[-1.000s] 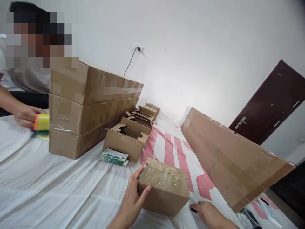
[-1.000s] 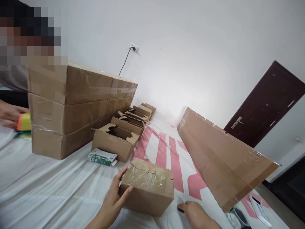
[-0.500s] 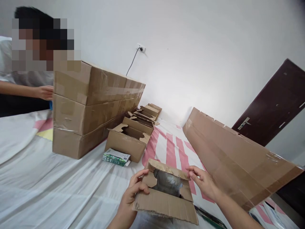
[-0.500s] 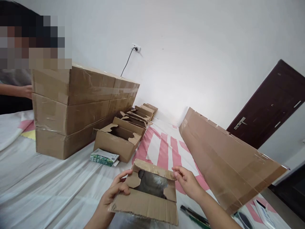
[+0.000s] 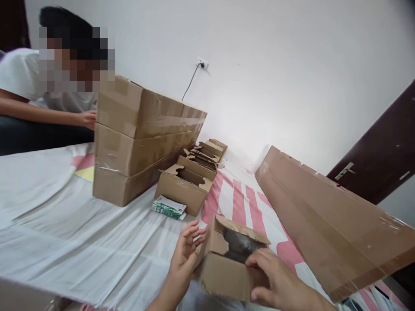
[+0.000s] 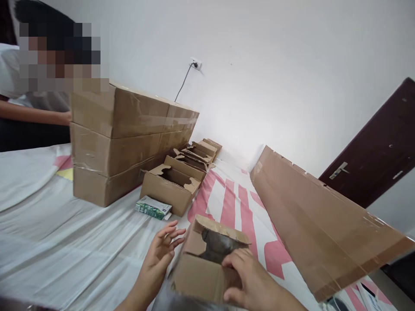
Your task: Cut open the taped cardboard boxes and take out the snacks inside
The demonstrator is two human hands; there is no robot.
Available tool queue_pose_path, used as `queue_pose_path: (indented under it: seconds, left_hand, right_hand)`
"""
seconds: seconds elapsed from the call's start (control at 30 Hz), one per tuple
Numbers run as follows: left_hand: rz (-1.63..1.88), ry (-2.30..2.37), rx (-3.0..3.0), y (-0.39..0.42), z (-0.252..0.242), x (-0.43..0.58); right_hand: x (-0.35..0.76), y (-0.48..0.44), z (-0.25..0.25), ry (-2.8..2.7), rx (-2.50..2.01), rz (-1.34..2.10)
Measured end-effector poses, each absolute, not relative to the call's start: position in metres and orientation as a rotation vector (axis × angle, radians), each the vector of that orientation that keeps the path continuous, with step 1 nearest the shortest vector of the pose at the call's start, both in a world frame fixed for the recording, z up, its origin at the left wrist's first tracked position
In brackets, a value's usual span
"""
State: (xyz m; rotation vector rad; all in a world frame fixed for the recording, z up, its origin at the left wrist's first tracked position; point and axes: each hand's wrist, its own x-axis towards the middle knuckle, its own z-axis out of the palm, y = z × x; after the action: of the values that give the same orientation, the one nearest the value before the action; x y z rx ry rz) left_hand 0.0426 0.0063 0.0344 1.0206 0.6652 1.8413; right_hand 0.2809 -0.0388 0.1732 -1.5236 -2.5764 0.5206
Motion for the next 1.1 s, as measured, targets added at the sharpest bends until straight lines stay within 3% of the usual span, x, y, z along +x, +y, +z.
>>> queue_pose_path:
  seconds: [0.27, 0.53, 0.77, 0.97, 1.1]
  left_hand:
    - [1.827, 1.01, 0.705, 0.016, 0.03, 0.032]
    - [1.545, 0.735, 1.526, -0.007, 0.04, 0.044]
    - [1.399, 0.725, 1.866, -0.004, 0.037, 0.041]
    - [1.26, 0.639, 2.124, -0.009, 0.046, 0.024]
    - [1.354, 0.794, 2.131, -0.011, 0.046, 0.027]
  right_hand:
    - [0.312, -0.034, 0.159, -2.7, -1.422, 0.319]
    - [0.3, -0.031, 0.158, -2.821, -1.263, -0.045]
    - [0.291, -0.024, 0.148, -2.773, -1.015, -0.123]
    - [0.298, -0.024, 0.156, -2.621, -0.988, 0.067]
    - [0.313, -0.034, 0.164, -2.55, -1.074, 0.274]
